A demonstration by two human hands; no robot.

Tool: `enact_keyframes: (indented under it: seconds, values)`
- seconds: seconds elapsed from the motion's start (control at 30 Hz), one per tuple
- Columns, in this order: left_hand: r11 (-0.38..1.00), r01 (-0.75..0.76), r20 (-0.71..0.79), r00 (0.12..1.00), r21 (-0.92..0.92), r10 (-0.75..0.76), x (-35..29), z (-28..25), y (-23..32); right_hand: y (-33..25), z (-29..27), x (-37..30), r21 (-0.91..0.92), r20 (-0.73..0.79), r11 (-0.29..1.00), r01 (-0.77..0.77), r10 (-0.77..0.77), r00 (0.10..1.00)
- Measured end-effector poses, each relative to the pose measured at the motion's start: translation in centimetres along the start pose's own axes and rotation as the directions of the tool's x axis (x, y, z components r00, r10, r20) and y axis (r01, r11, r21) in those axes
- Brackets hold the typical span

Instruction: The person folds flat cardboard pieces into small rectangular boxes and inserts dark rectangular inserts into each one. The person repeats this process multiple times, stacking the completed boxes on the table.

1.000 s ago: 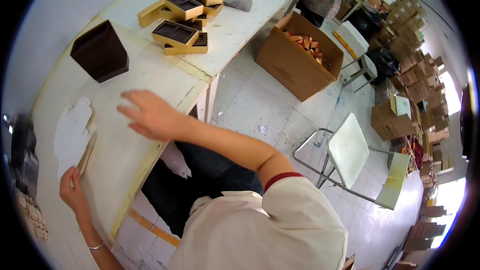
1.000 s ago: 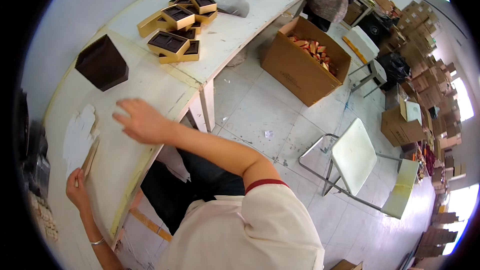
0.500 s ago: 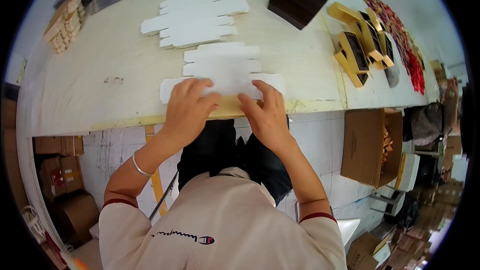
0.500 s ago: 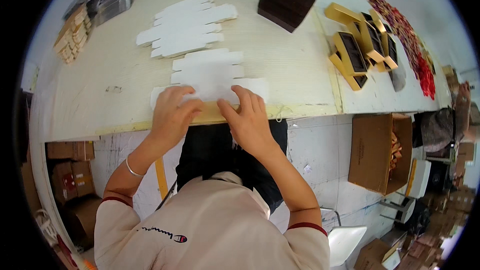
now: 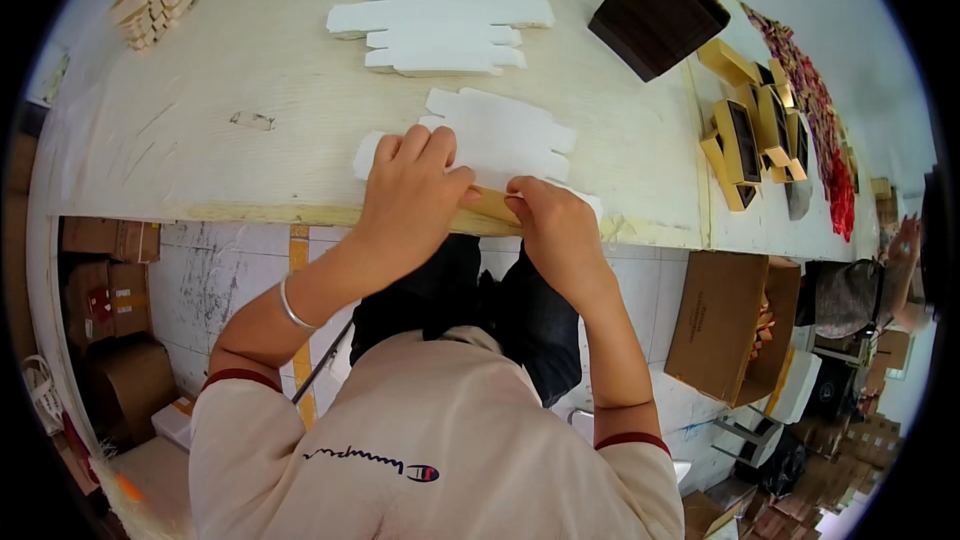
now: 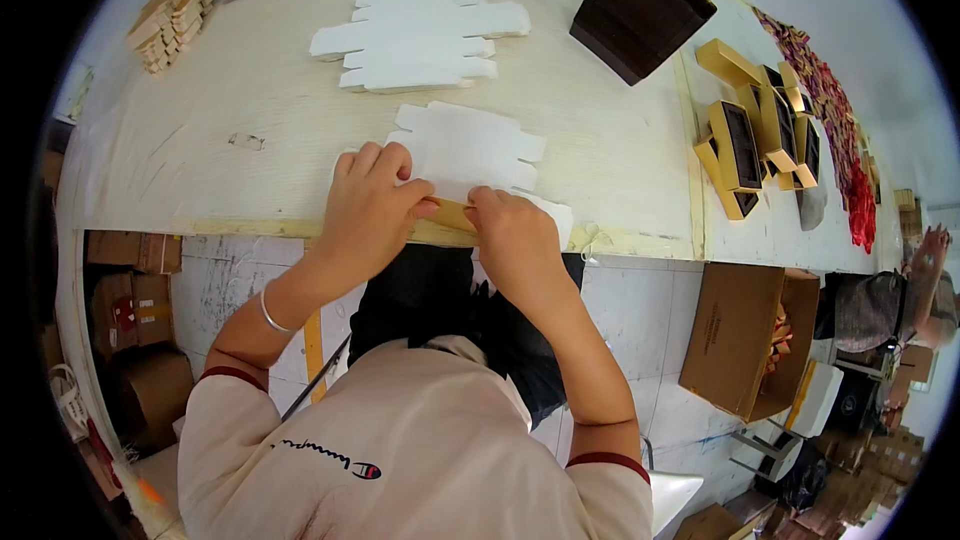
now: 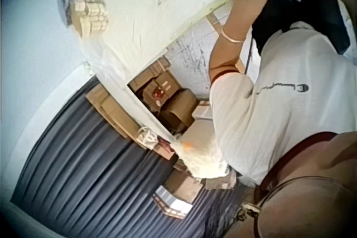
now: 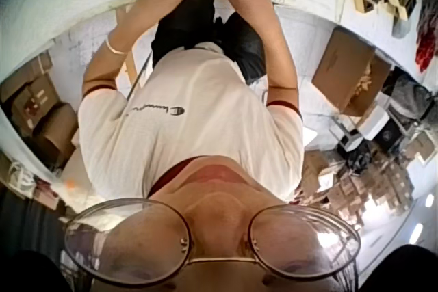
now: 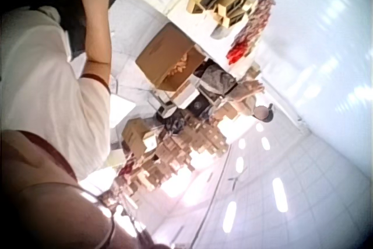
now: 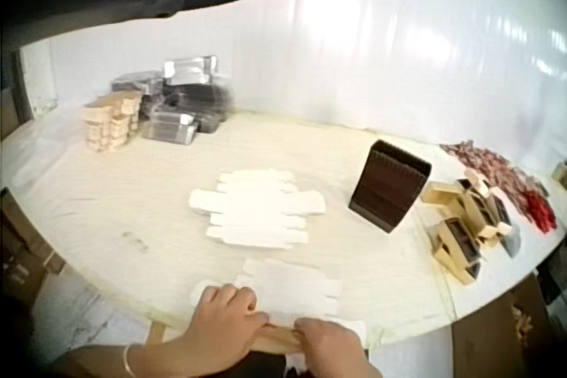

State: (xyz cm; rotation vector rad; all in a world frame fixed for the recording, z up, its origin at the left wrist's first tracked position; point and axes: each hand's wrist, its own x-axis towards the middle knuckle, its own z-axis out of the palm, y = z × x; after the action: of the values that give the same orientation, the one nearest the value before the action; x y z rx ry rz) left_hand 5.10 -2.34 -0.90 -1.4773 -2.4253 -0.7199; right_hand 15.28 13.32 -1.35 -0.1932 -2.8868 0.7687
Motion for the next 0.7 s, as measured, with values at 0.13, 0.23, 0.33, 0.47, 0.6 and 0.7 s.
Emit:
enact_keyframes:
  seconds: [0.13,0.23,0.33,0.47,0.6,0.7]
  values:
    - [0.908,0.339,0.237,0.929,-0.247,-0.283,-1.5,-0.2,1.5,-1.2,-0.3,-0.6,0.387,0.133,0.883,-0.267,0.234,0.963]
    - [0.904,0.346,0.158,0.936,-0.250,-0.315,-1.4,-0.2,0.5,-2.5,0.6,-2.4,0.841,0.190,0.511,-0.179,0.031,0.981]
    - [0.922,0.294,0.200,0.948,-0.252,-0.248,-1.2,-0.7,-1.5,-0.5,-1.7,-3.1,0.456,-0.069,0.874,0.167,-0.152,0.986]
    - [0.939,0.227,0.317,0.938,-0.257,-0.140,-0.1,-1.5,-2.8,2.0,-1.9,-4.5,-0.029,0.006,0.933,0.359,-0.359,0.933]
    - [0.960,0.064,0.352,0.935,-0.274,0.038,1.1,-1.4,-3.1,3.1,0.3,-5.0,-0.059,-0.069,0.867,0.495,-0.498,0.864]
    - [0.976,-0.033,0.369,0.923,-0.214,0.112,1.8,-1.2,-3.4,1.7,0.4,-3.3,0.075,-0.097,0.929,0.362,-0.354,0.930]
